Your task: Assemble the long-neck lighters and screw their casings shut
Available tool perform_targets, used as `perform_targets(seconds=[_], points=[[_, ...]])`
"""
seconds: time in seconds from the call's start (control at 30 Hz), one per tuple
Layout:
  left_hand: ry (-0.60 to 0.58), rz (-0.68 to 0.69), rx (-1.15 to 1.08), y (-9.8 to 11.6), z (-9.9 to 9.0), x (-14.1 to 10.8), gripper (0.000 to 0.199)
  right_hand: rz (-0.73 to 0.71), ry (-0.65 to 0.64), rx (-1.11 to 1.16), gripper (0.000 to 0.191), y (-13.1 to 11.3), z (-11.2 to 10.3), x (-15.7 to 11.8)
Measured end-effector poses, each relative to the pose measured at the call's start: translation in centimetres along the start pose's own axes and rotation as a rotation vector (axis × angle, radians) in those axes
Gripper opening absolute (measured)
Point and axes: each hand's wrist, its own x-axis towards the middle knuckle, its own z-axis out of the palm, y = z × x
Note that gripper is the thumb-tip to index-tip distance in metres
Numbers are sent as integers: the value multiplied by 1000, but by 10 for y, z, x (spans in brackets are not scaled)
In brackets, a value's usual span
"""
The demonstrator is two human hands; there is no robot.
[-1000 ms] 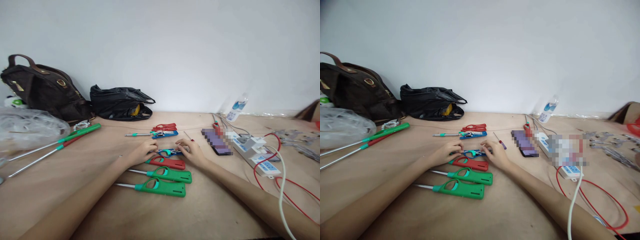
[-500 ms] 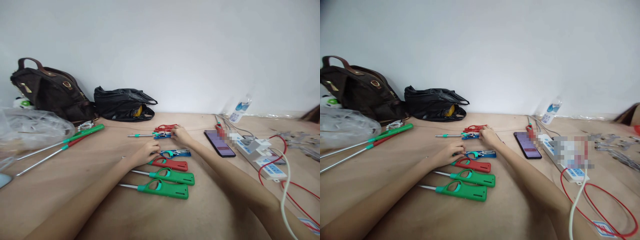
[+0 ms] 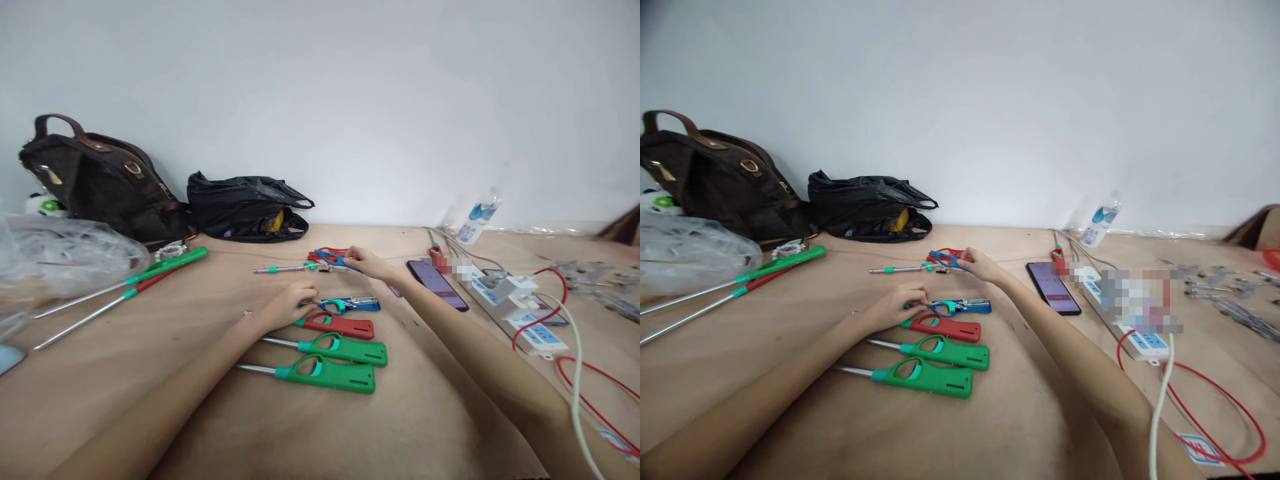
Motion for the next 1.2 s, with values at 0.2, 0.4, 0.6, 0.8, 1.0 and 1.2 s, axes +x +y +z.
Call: perform_targets(seconds=[0.2,0.4,0.6,0.8,1.0,1.2], points=[[78,-68,-72,-1,3,0,10,-109,-72,162,25,-14,-14,-60],[134,-102,-75,-2,7,2,8,-140,10,138,24,-11,-17,-81],[151,-167,-164,0,11,0,16,-248,-1,64,25,-10,-14,-84],[150,-133,-55,8,10,0,27,-322,-27,28,30,-11,1,-83],[165,-54,25,7,11,1,27,-366,-40,-75,30,-15,8,-86],[139,-54,82,7,11,2,18,-368,-51,-108,29,-13,11,-87]])
